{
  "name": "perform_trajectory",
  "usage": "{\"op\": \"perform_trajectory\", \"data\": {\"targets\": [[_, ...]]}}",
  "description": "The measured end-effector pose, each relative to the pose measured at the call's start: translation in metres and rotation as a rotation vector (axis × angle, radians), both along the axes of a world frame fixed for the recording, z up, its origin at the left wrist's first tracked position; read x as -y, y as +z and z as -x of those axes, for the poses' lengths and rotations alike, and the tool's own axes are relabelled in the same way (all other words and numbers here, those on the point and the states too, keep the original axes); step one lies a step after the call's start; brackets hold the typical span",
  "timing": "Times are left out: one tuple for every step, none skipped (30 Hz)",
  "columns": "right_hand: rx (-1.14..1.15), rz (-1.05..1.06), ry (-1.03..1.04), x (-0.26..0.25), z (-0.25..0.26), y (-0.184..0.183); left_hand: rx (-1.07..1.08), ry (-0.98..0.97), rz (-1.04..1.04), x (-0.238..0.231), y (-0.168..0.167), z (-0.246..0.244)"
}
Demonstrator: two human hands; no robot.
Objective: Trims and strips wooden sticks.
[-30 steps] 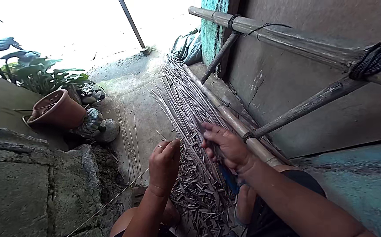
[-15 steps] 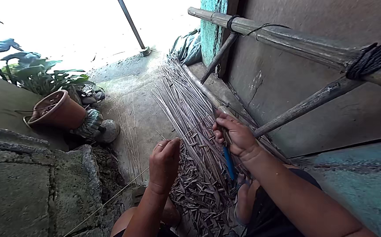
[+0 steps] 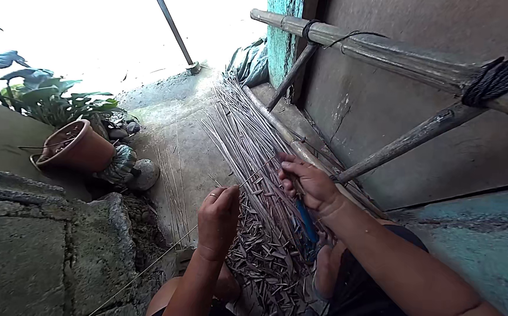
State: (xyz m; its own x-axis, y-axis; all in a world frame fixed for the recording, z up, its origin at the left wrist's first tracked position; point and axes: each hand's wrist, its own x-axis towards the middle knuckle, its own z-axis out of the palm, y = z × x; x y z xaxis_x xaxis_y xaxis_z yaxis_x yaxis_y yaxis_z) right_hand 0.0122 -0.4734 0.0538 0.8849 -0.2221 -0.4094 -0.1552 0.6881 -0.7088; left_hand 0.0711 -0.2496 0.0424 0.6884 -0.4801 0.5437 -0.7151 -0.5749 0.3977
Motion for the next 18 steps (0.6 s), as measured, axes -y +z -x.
{"op": "perform_trajectory", "data": {"targets": [[0.000,-0.020,-0.062,0.007,-0.002,0.001,0.001,0.004,0.001,-0.001,0.000,-0.001],[0.008,-0.022,-0.088,0.009,-0.001,0.002,0.002,0.006,0.001,-0.002,-0.001,-0.001],[0.029,-0.002,-0.063,0.007,0.002,0.004,0.003,0.006,-0.001,-0.001,-0.001,-0.001],[0.050,0.025,0.011,0.002,0.006,0.005,0.004,0.005,-0.002,0.000,-0.001,-0.001],[0.063,0.038,0.106,-0.005,0.009,0.005,0.008,0.001,0.000,0.001,-0.001,0.000],[0.065,0.036,0.195,-0.013,0.011,0.005,0.011,-0.006,0.002,0.002,-0.001,0.000],[0.062,0.017,0.255,-0.019,0.012,0.003,0.016,-0.012,0.003,0.003,-0.001,0.001],[0.046,0.001,0.254,-0.022,0.011,0.002,0.019,-0.018,0.002,0.003,-0.001,0.002],[0.031,-0.006,0.211,-0.018,0.009,0.001,0.021,-0.023,-0.003,0.003,-0.001,0.002],[0.017,-0.014,0.136,-0.010,0.005,0.000,0.020,-0.023,-0.009,0.002,0.000,0.002],[0.006,-0.029,0.038,0.002,0.001,-0.002,0.020,-0.017,-0.012,0.001,0.000,0.002],[0.005,-0.050,-0.055,0.015,-0.003,-0.003,0.021,-0.008,-0.014,-0.001,-0.001,0.001],[0.006,-0.073,-0.133,0.025,-0.006,-0.003,0.022,0.000,-0.012,-0.002,-0.001,0.000],[0.005,-0.079,-0.175,0.030,-0.007,-0.002,0.025,0.008,-0.016,-0.004,-0.001,0.000],[0.011,-0.055,-0.170,0.030,-0.005,0.000,0.034,0.015,-0.017,-0.004,-0.001,-0.001],[0.015,-0.010,-0.119,0.025,-0.002,0.003,0.042,0.018,-0.019,-0.003,-0.001,-0.001],[0.021,0.038,-0.030,0.018,0.002,0.005,0.052,0.017,-0.022,-0.002,-0.001,0.000],[0.032,0.076,0.071,0.009,0.005,0.005,0.061,0.014,-0.024,-0.001,-0.001,0.000]]}}
